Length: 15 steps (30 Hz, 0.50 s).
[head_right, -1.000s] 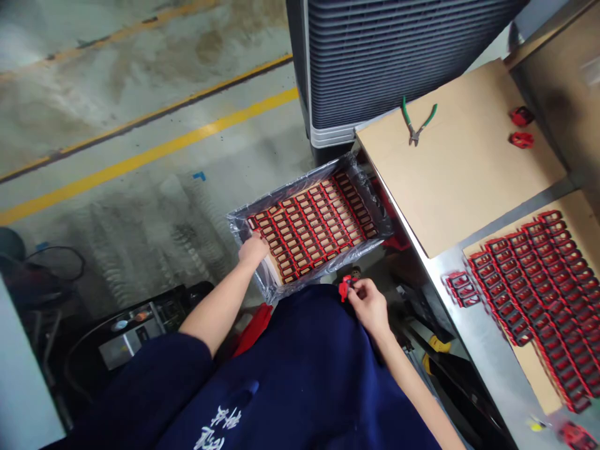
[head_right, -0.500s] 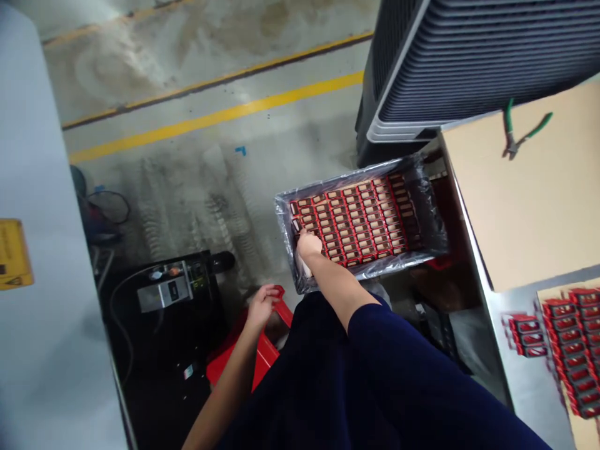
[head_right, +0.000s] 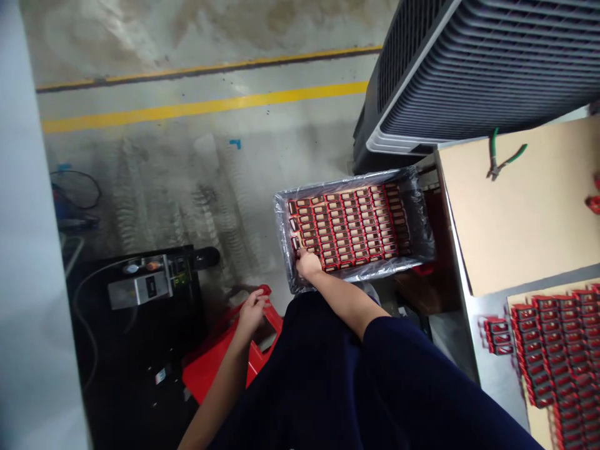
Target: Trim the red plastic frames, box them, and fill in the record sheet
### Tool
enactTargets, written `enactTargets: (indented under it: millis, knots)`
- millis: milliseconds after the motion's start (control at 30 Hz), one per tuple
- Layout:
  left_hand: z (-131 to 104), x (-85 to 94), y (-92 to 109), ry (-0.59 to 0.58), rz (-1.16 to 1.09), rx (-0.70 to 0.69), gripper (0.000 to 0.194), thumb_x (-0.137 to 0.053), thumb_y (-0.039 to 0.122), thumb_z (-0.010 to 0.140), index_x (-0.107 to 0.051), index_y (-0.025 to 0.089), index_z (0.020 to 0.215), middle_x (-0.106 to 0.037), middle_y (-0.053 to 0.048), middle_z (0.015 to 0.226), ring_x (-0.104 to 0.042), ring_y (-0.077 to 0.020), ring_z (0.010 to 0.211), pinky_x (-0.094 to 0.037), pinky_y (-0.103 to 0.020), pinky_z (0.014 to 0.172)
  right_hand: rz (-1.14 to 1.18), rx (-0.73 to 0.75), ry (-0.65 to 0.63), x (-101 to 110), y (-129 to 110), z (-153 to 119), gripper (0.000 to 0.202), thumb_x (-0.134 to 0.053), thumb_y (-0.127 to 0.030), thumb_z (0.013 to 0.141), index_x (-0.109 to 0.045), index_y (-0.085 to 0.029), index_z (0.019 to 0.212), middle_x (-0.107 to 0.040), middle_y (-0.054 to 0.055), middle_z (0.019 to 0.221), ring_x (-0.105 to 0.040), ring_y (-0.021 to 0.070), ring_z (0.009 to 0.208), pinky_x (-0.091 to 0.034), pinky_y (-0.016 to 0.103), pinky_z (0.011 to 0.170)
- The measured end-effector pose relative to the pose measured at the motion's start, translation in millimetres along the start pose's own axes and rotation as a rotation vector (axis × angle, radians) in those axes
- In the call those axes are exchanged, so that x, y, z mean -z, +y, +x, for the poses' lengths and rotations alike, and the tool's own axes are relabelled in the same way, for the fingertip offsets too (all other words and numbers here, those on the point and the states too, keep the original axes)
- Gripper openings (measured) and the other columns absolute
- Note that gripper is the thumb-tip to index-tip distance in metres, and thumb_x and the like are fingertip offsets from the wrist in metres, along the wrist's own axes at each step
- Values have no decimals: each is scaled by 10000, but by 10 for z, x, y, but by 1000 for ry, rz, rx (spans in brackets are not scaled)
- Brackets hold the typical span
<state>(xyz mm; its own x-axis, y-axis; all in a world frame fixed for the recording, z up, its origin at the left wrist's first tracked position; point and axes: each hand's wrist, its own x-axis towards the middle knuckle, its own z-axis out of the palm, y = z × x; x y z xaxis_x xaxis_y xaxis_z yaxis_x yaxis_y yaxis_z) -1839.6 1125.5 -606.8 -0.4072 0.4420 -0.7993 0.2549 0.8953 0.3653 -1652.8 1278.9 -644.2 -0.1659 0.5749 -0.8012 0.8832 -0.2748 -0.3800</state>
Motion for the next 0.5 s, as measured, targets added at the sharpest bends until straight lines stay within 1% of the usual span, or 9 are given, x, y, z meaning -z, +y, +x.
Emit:
enactTargets:
  millis: [100,167,233,267,300,367,433,500]
  knots:
    - [18,8,185,25,87,-66,332,-465,142,922,-595,165,1227,-741,-89,1053,-738,-158,787,-588,-282,733,60,59,-3,10,-21,55,280,-604,-353,1015,-636,-150,1205,-657,84,1155,-655,207,1039,-553,418,945]
    - [28,7,353,46,160,-138,342,-472,161,909,-609,196,1220,-748,-84,1078,-742,-179,859,-583,-298,797,109,92,12,38,22,3,262,-610,-345,1012,-648,-151,1184,-661,84,1156,-654,206,1049,-546,422,960]
    - [41,-48,561,42,245,-239,329,-497,195,902,-631,228,1201,-747,-72,1112,-722,-207,1002,-554,-324,921,169,102,54,97,170,-140,235,-629,-325,999,-664,-144,1145,-678,77,1124,-661,198,1026,-542,415,958]
    - [47,-105,677,25,291,-295,323,-503,213,901,-639,243,1192,-744,-66,1129,-701,-218,1069,-530,-332,977,203,91,91,150,300,-245,213,-645,-309,984,-677,-146,1119,-692,66,1093,-667,188,1000,-543,396,949]
    - [50,-186,799,-3,338,-353,320,-501,231,902,-645,257,1187,-739,-60,1148,-680,-226,1119,-506,-336,1018,236,64,145,222,476,-375,189,-661,-296,966,-692,-159,1093,-705,50,1060,-671,176,970,-543,363,935]
    - [52,-414,1049,-83,433,-468,333,-471,263,913,-643,279,1198,-722,-54,1199,-650,-237,1175,-476,-347,1063,296,-50,314,429,970,-724,160,-662,-294,939,-719,-204,1058,-725,17,1021,-672,156,926,-537,283,900]
    - [52,-709,1285,-173,532,-582,372,-429,273,920,-630,295,1232,-690,-55,1271,-615,-251,1232,-447,-368,1100,330,-262,561,686,1622,-1233,221,-566,-321,966,-715,-225,1098,-725,18,1055,-662,157,940,-522,242,886]
    - [45,-1021,1481,-251,641,-680,416,-422,256,899,-626,291,1259,-652,-70,1331,-563,-279,1300,-406,-401,1141,332,-543,831,900,2319,-1901,371,-383,-318,1012,-664,-175,1208,-693,78,1148,-642,182,996,-505,277,926]
